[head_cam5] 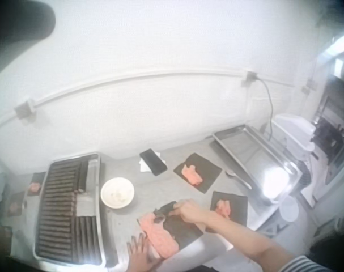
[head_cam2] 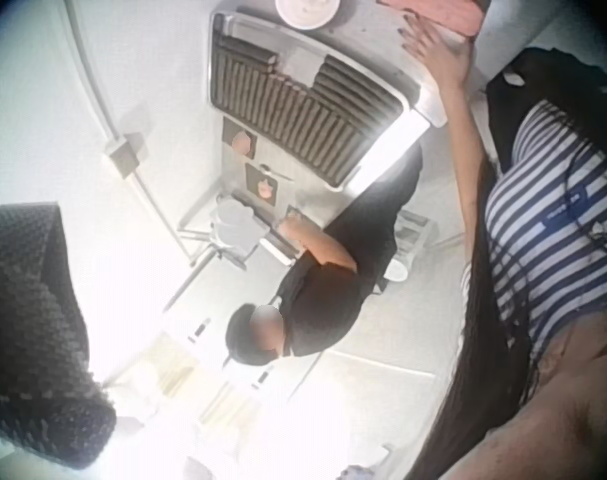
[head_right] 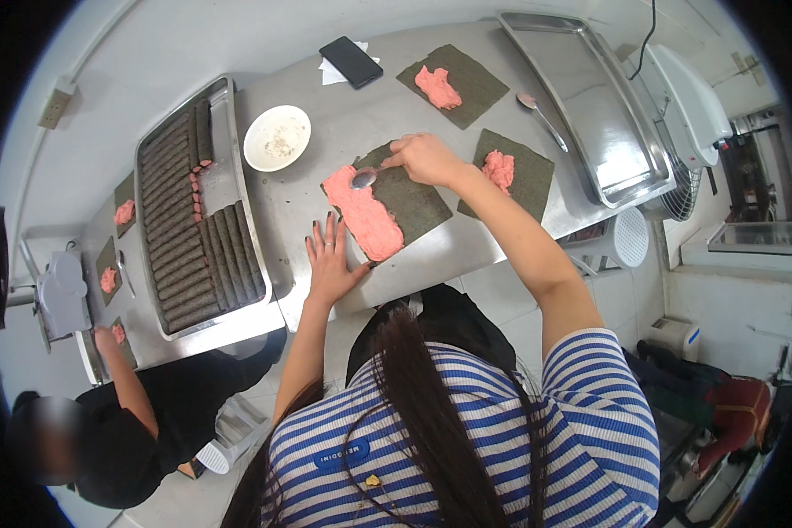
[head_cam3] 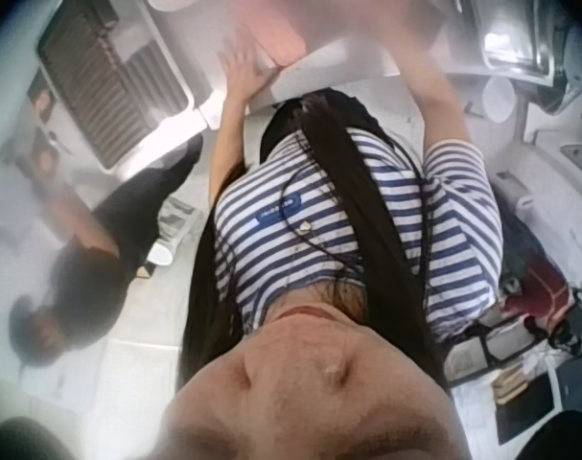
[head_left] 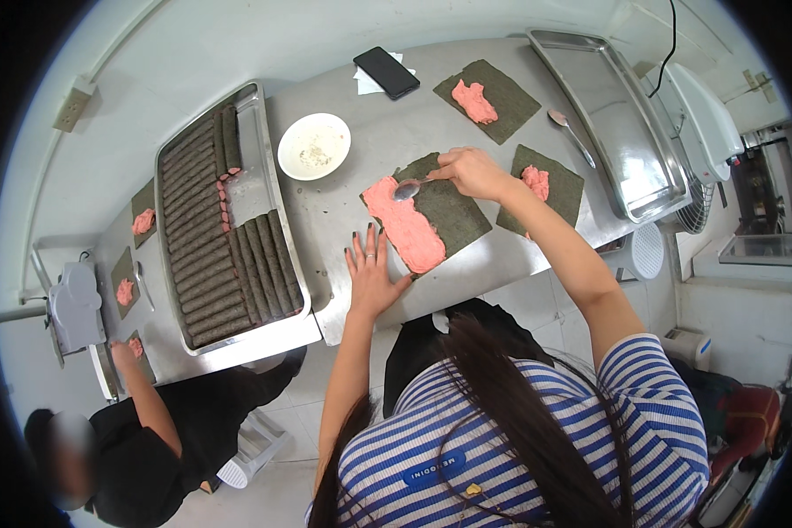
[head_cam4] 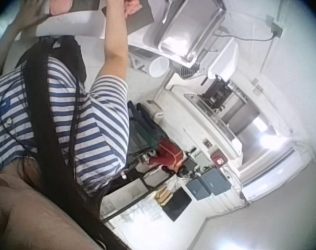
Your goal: The person spreads a pink filling onto a sheet of nori using a spoon, then rolls the nori into a cylindrical shape. The person places the completed roll onto a tray with other rolls.
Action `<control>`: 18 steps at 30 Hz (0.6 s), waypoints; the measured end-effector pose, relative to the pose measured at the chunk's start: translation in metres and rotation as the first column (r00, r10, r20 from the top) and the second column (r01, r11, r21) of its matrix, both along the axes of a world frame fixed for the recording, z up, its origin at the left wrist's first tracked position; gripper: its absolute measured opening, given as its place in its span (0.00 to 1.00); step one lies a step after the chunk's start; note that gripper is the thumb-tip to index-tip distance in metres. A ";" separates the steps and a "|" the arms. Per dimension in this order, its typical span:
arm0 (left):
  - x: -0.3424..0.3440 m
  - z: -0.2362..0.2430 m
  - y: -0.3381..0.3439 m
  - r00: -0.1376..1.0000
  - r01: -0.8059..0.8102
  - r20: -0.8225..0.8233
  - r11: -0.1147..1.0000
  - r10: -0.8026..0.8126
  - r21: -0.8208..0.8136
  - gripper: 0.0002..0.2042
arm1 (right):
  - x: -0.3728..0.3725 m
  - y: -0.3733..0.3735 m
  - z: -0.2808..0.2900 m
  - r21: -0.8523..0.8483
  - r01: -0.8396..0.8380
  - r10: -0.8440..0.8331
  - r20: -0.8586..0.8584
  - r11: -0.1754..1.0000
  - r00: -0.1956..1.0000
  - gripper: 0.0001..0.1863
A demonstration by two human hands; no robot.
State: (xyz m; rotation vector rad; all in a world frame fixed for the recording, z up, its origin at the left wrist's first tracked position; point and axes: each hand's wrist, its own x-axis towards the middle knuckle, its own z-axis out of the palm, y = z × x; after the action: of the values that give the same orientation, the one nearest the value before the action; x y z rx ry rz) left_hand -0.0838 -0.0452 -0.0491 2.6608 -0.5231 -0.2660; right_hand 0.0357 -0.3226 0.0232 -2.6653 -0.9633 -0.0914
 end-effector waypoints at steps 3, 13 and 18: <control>-0.002 -0.002 0.003 1.000 -0.014 0.011 1.000 0.013 0.003 0.52 | -0.004 0.000 0.010 -0.019 -0.033 0.031 -0.114 0.999 0.993 0.22; -0.001 -0.001 0.000 1.000 -0.003 0.016 1.000 0.003 0.005 0.52 | -0.019 0.004 -0.001 -0.064 0.106 -0.118 -0.213 0.992 0.970 0.21; -0.002 -0.002 0.002 1.000 -0.010 0.025 1.000 0.010 -0.002 0.51 | -0.067 -0.002 0.008 -0.086 0.104 -0.127 -0.329 0.991 0.936 0.21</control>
State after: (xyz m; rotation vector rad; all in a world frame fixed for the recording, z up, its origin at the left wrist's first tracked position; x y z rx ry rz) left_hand -0.0860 -0.0431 -0.0512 2.6672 -0.5171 -0.2294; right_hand -0.0311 -0.3250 0.0311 -2.6759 -0.7108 0.3639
